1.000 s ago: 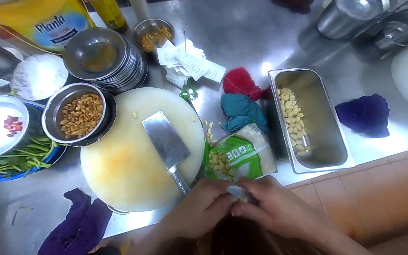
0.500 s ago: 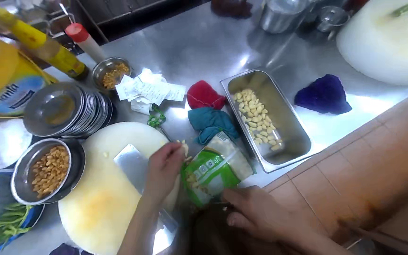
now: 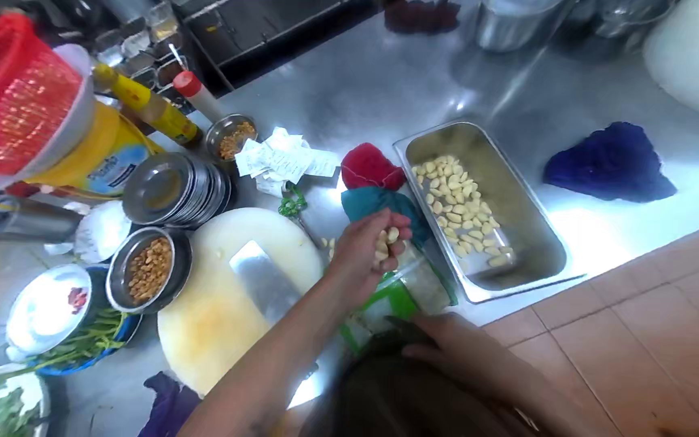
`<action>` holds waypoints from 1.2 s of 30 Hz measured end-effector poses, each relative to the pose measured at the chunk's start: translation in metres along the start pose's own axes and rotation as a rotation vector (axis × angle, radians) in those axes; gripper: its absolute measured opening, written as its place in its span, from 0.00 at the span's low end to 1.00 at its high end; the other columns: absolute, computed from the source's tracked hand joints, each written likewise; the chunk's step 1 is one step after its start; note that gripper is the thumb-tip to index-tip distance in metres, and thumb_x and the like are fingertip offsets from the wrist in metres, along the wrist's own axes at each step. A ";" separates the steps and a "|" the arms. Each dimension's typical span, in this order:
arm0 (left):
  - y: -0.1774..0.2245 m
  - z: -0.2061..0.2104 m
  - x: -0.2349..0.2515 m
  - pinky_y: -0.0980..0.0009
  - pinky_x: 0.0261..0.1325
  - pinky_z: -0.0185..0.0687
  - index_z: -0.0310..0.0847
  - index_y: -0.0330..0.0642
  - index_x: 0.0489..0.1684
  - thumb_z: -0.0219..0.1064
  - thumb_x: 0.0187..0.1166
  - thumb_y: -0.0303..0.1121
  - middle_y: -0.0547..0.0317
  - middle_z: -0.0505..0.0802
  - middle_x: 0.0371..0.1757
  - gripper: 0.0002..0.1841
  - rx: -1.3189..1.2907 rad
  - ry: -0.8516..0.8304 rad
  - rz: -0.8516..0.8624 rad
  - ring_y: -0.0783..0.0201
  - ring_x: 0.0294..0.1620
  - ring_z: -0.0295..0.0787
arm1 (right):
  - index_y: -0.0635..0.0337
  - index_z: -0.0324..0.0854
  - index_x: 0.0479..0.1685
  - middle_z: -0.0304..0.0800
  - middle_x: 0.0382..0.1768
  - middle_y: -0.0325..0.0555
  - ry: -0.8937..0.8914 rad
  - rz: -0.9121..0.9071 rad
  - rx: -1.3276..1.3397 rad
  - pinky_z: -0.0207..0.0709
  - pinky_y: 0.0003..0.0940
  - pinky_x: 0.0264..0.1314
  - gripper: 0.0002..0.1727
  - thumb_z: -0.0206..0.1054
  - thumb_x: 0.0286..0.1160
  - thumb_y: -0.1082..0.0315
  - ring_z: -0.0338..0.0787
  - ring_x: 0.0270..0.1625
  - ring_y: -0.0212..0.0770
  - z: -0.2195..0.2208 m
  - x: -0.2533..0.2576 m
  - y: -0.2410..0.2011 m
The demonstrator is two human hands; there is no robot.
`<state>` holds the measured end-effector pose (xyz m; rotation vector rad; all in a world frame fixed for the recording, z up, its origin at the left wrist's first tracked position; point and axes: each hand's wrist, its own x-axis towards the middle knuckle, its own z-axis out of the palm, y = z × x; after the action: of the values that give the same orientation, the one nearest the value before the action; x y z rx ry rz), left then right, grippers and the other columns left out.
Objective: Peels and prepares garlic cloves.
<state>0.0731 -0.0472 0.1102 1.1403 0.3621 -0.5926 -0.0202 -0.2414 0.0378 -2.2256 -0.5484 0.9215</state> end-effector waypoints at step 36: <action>-0.076 -0.052 -0.079 0.80 0.31 0.81 0.90 0.40 0.45 0.69 0.83 0.39 0.62 0.91 0.31 0.11 0.241 -0.225 0.609 0.77 0.27 0.83 | 0.52 0.82 0.46 0.77 0.23 0.32 0.290 -0.184 0.347 0.74 0.27 0.28 0.30 0.48 0.88 0.35 0.79 0.26 0.26 -0.007 -0.014 -0.065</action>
<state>-0.0349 -0.0014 0.0779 1.3195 -0.2574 -0.2217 -0.0325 -0.2070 0.0943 -1.9125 -0.4132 0.5396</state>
